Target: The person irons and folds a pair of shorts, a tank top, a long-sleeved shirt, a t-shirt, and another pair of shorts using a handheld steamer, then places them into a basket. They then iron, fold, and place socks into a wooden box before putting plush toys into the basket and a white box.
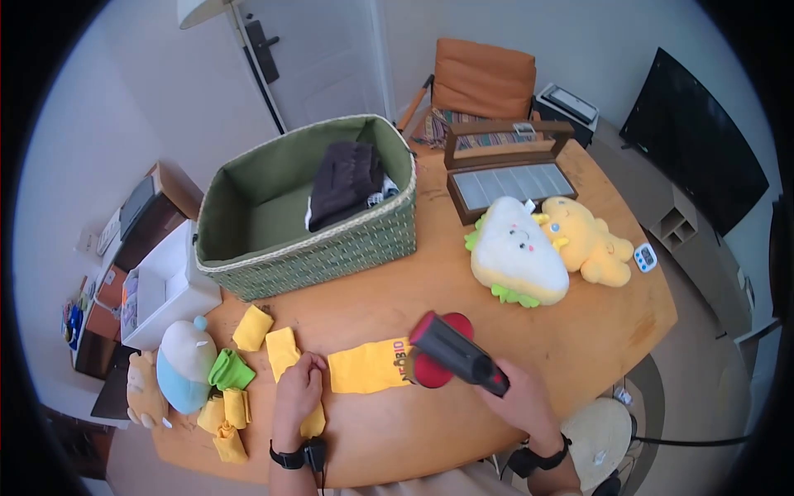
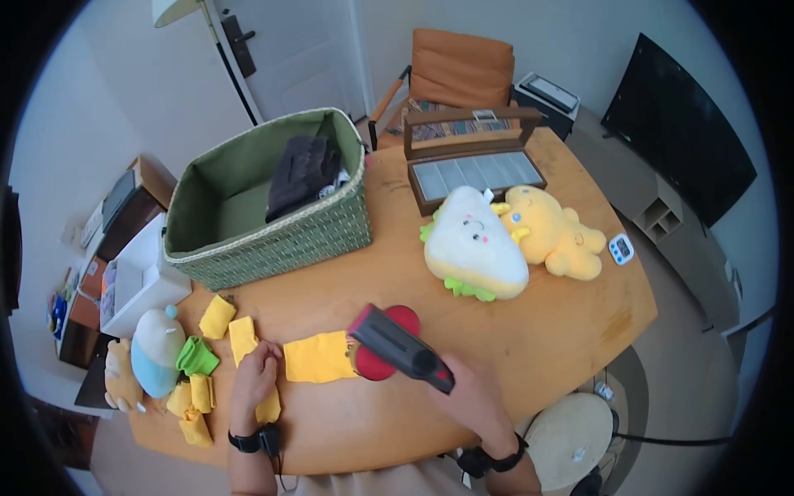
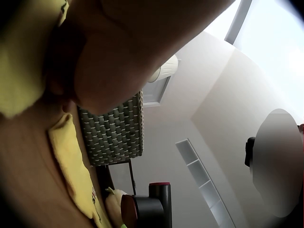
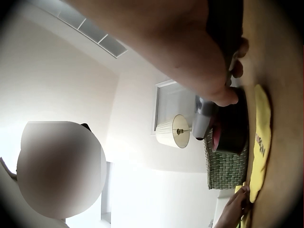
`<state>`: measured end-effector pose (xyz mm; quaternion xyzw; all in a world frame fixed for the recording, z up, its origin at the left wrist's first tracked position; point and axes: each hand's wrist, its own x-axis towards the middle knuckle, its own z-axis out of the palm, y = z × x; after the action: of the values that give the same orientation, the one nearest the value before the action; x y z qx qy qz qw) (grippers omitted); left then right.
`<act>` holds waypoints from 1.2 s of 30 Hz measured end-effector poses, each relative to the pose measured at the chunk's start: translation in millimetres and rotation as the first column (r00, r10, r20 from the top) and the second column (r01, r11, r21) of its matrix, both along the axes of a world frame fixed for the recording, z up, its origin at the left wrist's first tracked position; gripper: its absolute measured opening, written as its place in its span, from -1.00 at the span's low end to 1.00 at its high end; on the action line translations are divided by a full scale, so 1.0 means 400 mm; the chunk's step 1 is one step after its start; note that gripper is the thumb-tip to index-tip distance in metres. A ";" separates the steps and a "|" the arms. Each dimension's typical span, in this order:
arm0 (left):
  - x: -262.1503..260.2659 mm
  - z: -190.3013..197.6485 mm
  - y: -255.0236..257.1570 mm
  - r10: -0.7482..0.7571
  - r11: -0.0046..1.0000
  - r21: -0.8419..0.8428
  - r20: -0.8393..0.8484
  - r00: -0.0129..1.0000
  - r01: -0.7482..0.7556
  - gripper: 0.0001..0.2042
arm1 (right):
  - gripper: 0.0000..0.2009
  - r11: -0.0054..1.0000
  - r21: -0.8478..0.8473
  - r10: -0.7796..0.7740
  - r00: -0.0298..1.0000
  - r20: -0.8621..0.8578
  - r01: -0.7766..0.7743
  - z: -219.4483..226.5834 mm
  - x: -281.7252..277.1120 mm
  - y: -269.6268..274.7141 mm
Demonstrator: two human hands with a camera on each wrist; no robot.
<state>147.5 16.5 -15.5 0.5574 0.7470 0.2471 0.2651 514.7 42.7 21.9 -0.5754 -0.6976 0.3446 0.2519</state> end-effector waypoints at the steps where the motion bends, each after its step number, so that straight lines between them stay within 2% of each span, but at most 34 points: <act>1: 0.001 0.007 0.001 -0.002 1.000 -0.015 -0.030 1.000 0.002 -0.85 | -0.73 0.996 -0.065 -0.058 0.998 0.006 0.059 0.000 0.016 -0.006; 5: 0.005 0.016 -0.002 -0.001 1.000 0.004 -0.014 1.000 0.001 -0.85 | -0.68 0.995 0.015 -0.098 0.995 -0.015 0.098 -0.090 0.070 -0.035; 7: -0.004 -0.001 0.002 0.000 0.999 0.035 -0.022 1.000 0.001 -0.85 | -0.58 0.974 0.176 -0.091 0.958 -0.274 0.143 -0.148 0.087 -0.044; 8: -0.006 -0.010 -0.001 -0.018 0.998 0.065 -0.030 0.999 0.020 -0.85 | -0.58 0.982 0.146 -0.076 0.962 -0.262 0.118 -0.134 0.092 -0.048; 9: -0.011 -0.020 -0.007 -0.027 0.997 0.075 -0.030 0.999 0.029 -0.85 | -0.55 0.977 -0.097 -0.210 0.927 -0.311 0.189 -0.118 0.101 -0.058; 10: -0.015 -0.026 -0.005 -0.036 0.996 0.075 -0.029 0.999 0.038 -0.85 | -0.52 0.907 -0.344 -0.356 0.880 -0.313 0.245 -0.109 0.104 -0.064; 12: -0.008 -0.012 -0.006 -0.034 0.998 0.042 -0.060 0.998 0.037 -0.86 | -0.54 0.896 -0.399 -0.373 0.821 -0.433 0.196 -0.123 0.111 -0.056; 13: -0.005 -0.006 0.000 -0.030 0.999 0.025 -0.068 0.997 0.032 -0.86 | -0.54 0.876 -0.445 -0.380 0.833 -0.403 0.184 -0.137 0.118 -0.057; 15: -0.001 -0.004 -0.010 -0.026 1.000 -0.016 -0.066 0.997 0.025 -0.87 | -0.57 0.877 -0.450 -0.418 0.732 -0.539 0.169 -0.157 0.130 -0.057; 18: -0.001 -0.009 -0.010 -0.059 0.998 0.022 -0.050 0.997 0.060 -0.87 | -0.56 0.877 -0.455 -0.412 0.731 -0.544 0.155 -0.150 0.137 -0.057; 20: -0.001 -0.005 -0.009 -0.052 0.999 -0.020 -0.071 0.996 0.050 -0.88 | -0.58 0.867 -0.452 -0.441 0.748 -0.496 0.211 -0.155 0.138 -0.054; 22: -0.001 -0.002 -0.010 -0.056 0.998 -0.038 -0.056 0.997 0.054 -0.88 | -0.71 0.926 -0.315 -0.340 0.822 -0.457 0.208 -0.161 0.143 -0.047; 23: -0.002 0.000 -0.007 -0.056 0.998 -0.043 -0.049 0.997 0.054 -0.88 | -0.71 0.924 -0.317 -0.343 0.824 -0.451 0.211 -0.156 0.141 -0.042; 25: -0.004 0.001 -0.004 -0.058 0.997 -0.049 -0.044 0.997 0.055 -0.87 | -0.84 0.954 -0.127 -0.292 0.941 -0.171 0.273 -0.139 0.140 -0.043; 27: -0.001 -0.010 -0.010 -0.057 0.997 -0.055 -0.029 0.998 0.055 -0.87 | -0.86 0.950 -0.125 -0.303 0.943 -0.137 0.287 -0.137 0.140 -0.043; 29: -0.001 -0.018 -0.009 -0.057 0.998 0.007 -0.050 0.997 0.058 -0.88 | -0.86 0.948 -0.111 -0.310 0.944 -0.115 0.298 -0.140 0.154 -0.044; 30: 0.000 -0.014 -0.008 -0.055 0.998 0.011 -0.046 0.997 0.055 -0.88 | -0.84 0.950 -0.115 -0.296 0.954 -0.043 0.289 -0.144 0.171 -0.047; 31: 0.001 -0.005 -0.006 -0.056 0.998 -0.022 -0.044 0.997 0.056 -0.88 | -0.81 0.953 -0.115 -0.279 0.960 0.022 0.279 -0.146 0.179 -0.047; 32: -0.001 0.003 -0.006 -0.057 0.997 -0.055 -0.044 0.997 0.054 -0.88 | -0.81 0.956 -0.106 -0.274 0.962 0.016 0.274 -0.146 0.176 -0.047; 34: -0.004 -0.001 -0.008 -0.054 0.998 -0.038 -0.048 0.997 0.052 -0.89 | -0.81 0.953 0.018 -0.303 0.944 0.132 0.303 -0.144 0.169 -0.049; 36: -0.002 -0.003 -0.011 -0.059 0.998 -0.011 -0.052 0.997 0.059 -0.89 | -0.77 0.950 0.039 -0.312 0.946 0.086 0.309 -0.141 0.157 -0.048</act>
<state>146.6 12.0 -16.6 0.5842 0.7380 0.2210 0.2554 577.6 23.4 -34.3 -0.6900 -0.6133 0.2655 0.2780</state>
